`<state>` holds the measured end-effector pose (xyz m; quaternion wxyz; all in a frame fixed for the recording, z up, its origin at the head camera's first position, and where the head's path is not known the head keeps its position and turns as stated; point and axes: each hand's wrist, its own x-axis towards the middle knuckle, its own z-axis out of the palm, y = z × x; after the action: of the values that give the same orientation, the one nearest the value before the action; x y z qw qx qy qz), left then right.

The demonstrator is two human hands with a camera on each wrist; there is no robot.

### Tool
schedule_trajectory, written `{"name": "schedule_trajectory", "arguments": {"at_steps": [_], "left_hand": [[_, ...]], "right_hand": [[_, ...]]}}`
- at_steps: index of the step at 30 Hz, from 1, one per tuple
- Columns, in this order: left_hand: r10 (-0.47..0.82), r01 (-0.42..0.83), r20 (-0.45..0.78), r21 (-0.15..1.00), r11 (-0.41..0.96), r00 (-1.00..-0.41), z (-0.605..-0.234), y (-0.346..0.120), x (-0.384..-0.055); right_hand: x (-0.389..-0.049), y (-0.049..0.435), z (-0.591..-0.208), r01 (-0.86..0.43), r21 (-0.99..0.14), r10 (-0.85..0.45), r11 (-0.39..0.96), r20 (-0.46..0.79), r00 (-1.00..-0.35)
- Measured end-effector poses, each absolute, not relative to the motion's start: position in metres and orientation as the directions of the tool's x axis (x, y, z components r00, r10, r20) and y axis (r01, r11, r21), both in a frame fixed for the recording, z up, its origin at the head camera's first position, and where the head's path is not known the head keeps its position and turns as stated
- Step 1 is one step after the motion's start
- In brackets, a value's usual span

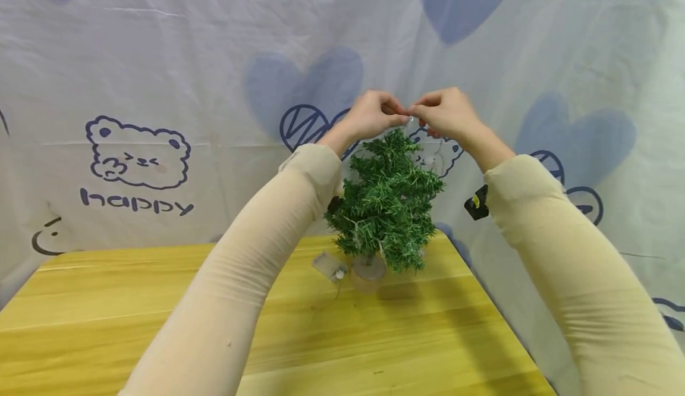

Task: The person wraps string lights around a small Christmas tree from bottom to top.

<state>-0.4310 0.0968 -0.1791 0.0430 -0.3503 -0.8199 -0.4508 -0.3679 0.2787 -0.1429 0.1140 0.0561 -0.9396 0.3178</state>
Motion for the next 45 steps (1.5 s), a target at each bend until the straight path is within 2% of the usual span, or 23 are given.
{"name": "schedule_trajectory", "arguments": {"at_steps": [11, 21, 32, 39, 45], "left_hand": [[0.504, 0.603, 0.387, 0.696, 0.389, -0.772, -0.182, 0.096, -0.432], [0.434, 0.578, 0.393, 0.652, 0.49, -0.811, -0.18, 0.092, -0.431], [0.391, 0.567, 0.412, 0.637, 0.521, -0.823, -0.191, 0.079, -0.437], [0.366, 0.529, 0.388, 0.694, 0.488, -0.846, -0.209, 0.06, -0.448], [0.362, 0.534, 0.404, 0.735, 0.418, -0.84, -0.222, 0.048, -0.452]], "right_hand": [[-0.365, 0.276, -0.146, -0.195, -0.543, -0.058, 0.817, 0.259, -0.964], [-0.361, 0.298, -0.152, -0.243, -0.51, -0.122, 0.825, 0.258, -0.958], [-0.354, 0.321, -0.161, -0.246, -0.456, -0.152, 0.855, 0.233, -0.961], [-0.35, 0.329, -0.161, -0.244, -0.432, -0.203, 0.868, 0.14, -0.969], [-0.344, 0.344, -0.155, -0.236, -0.405, -0.218, 0.883, 0.091, -0.972]]}}
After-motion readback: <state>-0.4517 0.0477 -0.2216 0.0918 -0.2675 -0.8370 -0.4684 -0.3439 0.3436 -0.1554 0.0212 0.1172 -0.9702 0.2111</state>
